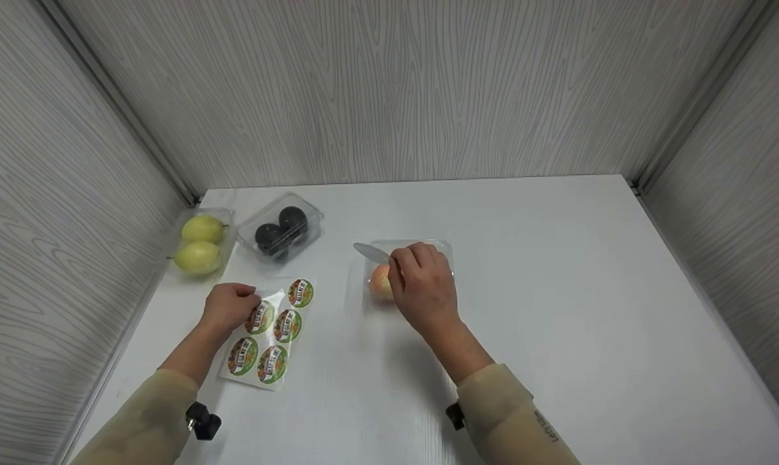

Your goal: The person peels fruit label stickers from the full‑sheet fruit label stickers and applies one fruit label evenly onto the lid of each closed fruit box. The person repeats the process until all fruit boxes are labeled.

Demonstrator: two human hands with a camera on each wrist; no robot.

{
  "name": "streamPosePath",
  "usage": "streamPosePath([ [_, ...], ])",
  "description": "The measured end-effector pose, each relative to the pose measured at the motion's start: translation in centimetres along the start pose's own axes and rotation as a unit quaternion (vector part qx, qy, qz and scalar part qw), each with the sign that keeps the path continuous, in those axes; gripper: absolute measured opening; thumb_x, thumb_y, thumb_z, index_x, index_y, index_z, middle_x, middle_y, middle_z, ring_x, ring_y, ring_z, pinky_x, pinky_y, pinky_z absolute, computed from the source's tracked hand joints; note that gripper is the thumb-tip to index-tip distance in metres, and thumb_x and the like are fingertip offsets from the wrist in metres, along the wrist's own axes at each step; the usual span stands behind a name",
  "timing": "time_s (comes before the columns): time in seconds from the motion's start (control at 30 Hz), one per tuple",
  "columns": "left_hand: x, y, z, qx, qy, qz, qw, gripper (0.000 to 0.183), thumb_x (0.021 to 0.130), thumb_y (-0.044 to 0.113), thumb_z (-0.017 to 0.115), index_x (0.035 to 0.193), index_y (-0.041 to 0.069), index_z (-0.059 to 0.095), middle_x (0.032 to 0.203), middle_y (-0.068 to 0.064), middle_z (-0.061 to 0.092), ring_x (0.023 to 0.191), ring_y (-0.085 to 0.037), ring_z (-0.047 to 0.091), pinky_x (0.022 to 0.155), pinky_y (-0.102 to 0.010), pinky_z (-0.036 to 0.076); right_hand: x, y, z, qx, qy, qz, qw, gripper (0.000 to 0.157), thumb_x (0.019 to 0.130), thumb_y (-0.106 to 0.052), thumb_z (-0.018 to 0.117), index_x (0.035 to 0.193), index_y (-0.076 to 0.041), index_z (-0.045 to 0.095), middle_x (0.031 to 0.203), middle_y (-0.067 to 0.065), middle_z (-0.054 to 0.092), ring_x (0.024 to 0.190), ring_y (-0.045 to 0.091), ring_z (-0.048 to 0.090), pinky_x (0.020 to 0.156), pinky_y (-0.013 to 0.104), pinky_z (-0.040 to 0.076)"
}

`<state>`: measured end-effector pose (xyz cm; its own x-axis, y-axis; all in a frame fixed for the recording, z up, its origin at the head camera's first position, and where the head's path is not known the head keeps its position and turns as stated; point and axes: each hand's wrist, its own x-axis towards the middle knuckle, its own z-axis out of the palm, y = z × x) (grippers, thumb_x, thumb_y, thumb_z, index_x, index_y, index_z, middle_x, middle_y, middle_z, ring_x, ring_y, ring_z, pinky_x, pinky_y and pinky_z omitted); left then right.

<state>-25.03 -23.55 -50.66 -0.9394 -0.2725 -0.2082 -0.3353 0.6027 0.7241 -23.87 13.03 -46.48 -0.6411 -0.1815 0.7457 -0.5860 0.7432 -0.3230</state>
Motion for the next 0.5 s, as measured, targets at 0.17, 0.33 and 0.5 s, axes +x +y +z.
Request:
streamPosePath([
  [0.17, 0.28, -0.34, 0.16, 0.027, 0.009, -0.008, 0.9996, 0.038, 0.1, 0.013, 0.058, 0.13, -0.008, 0.068, 0.128, -0.026, 0.069, 0.117, -0.04, 0.065, 0.1, -0.051, 0.052, -0.2, 0.17, 0.05, 0.002, 0.004, -0.002, 1.0, 0.007, 0.1, -0.01, 0.068, 0.103, -0.003, 0.07, 0.095, 0.011, 0.065, 0.086, 0.03, 0.063, 0.072, 0.044, 0.052],
  [0.33, 0.65, -0.64, 0.25, 0.089, 0.02, -0.007, 0.9959, 0.038, 0.099, 0.014, 0.059, 0.128, -0.008, 0.069, 0.124, -0.026, 0.071, 0.118, -0.043, 0.066, 0.101, -0.055, 0.051, -0.28, 0.15, 0.06, 0.001, 0.005, 0.002, 1.0, 0.007, 0.099, -0.008, 0.07, 0.103, -0.003, 0.07, 0.095, 0.011, 0.065, 0.085, 0.029, 0.063, 0.071, 0.044, 0.051],
  [0.5, 0.83, -0.97, 0.48, 0.15, 0.04, 0.012, 0.9878, 0.036, 0.096, 0.012, 0.062, 0.124, -0.01, 0.069, 0.122, -0.028, 0.072, 0.116, -0.047, 0.068, 0.1, -0.058, 0.052, -0.3, 0.09, 0.07, 0.004, 0.003, 0.008, 1.0, 0.006, 0.099, -0.008, 0.069, 0.103, -0.003, 0.07, 0.095, 0.011, 0.065, 0.085, 0.029, 0.063, 0.071, 0.044, 0.05],
])
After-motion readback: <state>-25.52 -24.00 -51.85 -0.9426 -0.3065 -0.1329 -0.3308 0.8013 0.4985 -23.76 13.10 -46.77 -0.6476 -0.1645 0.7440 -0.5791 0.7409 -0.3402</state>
